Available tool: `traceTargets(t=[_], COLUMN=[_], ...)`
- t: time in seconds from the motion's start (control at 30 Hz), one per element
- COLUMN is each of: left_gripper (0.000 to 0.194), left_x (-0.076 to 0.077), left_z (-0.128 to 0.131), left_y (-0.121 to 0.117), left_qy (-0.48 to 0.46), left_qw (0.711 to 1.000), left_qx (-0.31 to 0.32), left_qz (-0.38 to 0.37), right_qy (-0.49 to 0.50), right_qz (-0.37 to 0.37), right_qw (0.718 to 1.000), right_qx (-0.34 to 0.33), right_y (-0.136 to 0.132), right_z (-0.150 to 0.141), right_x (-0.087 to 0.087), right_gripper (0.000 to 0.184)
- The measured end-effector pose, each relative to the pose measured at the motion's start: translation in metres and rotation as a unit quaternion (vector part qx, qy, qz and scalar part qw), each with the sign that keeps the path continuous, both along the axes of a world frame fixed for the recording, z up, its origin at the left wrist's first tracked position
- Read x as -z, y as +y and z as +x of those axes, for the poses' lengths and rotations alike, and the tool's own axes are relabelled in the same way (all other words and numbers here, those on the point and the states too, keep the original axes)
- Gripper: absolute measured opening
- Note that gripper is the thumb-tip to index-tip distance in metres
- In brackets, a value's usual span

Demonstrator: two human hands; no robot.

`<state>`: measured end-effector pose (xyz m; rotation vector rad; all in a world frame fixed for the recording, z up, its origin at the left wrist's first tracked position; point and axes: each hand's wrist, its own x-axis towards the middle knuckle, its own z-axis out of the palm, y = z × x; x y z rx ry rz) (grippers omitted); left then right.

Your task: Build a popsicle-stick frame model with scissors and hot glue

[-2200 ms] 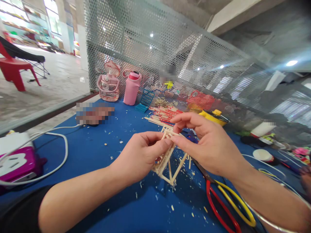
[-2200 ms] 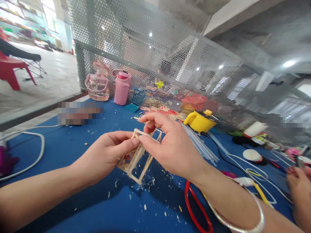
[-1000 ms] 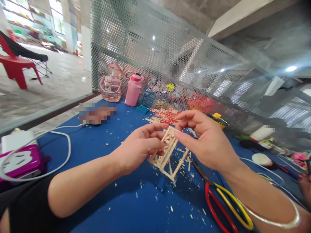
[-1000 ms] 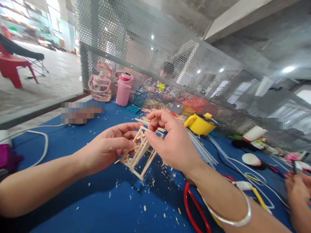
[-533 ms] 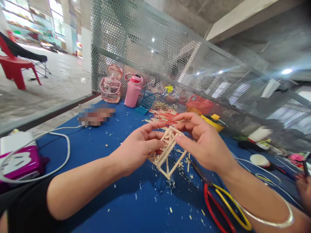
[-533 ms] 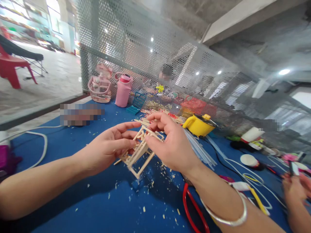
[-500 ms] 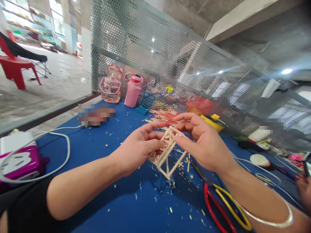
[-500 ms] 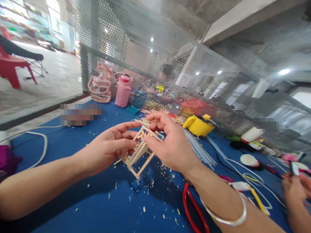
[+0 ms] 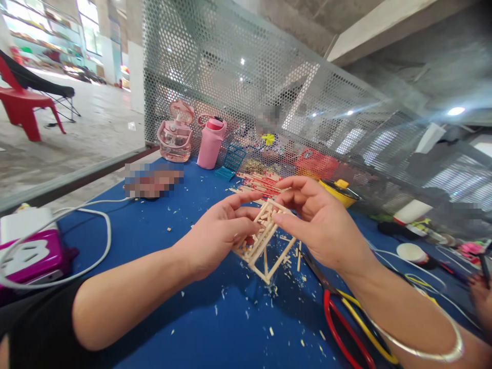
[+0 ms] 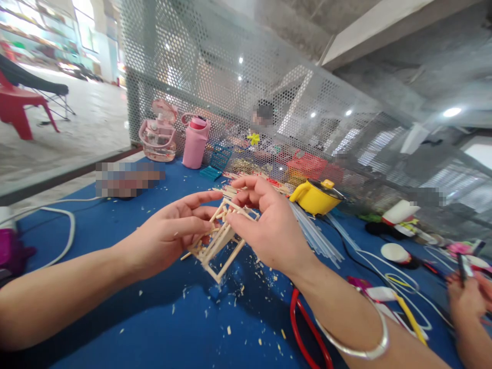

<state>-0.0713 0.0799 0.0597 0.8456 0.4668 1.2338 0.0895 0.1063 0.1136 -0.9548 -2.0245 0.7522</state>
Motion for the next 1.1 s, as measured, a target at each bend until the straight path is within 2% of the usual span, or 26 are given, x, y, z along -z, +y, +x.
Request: traceTargets(t=[0.13,0.33,0.57,0.7,0.8,0.97,1.1], left_gripper=[0.05,0.047,0.038,0.039,0.036,0.03,0.03], left_x=[0.001,0.003,-0.004,-0.003,-0.003,0.0,0.0], left_z=[0.001,0.004,0.001,-0.001,-0.002,-0.003,-0.005], left_y=[-0.001,-0.003,-0.002,0.001,0.003,0.004,0.006], left_qy=[-0.004,0.002,-0.049,-0.056,-0.05,-0.041,-0.063], left_qw=[1.0,1.0,0.996,0.994,0.994,0.995,0.992], left_qx=[0.001,-0.024,-0.029,-0.024,-0.022,-0.037,-0.036], left_qz=[0.004,-0.001,-0.066,-0.085,-0.093,-0.087,-0.104], right_qy=[0.035,0.047,-0.006,-0.064,-0.058,-0.019,-0.027], right_qz=[-0.045,-0.061,-0.128,-0.056,-0.006,-0.005,0.003], right_qw=[0.998,0.997,0.99,0.995,0.998,1.0,1.0], right_qx=[-0.004,-0.013,-0.058,-0.05,-0.032,-0.002,0.013], right_y=[-0.002,-0.002,0.011,0.012,0.009,0.005,0.004], right_z=[-0.003,-0.009,-0.011,-0.01,-0.009,-0.012,-0.015], right_x=[0.002,0.004,-0.009,-0.011,-0.009,-0.003,-0.002], right_gripper=[0.035,0.033,0.031,0.029,0.03,0.028,0.03])
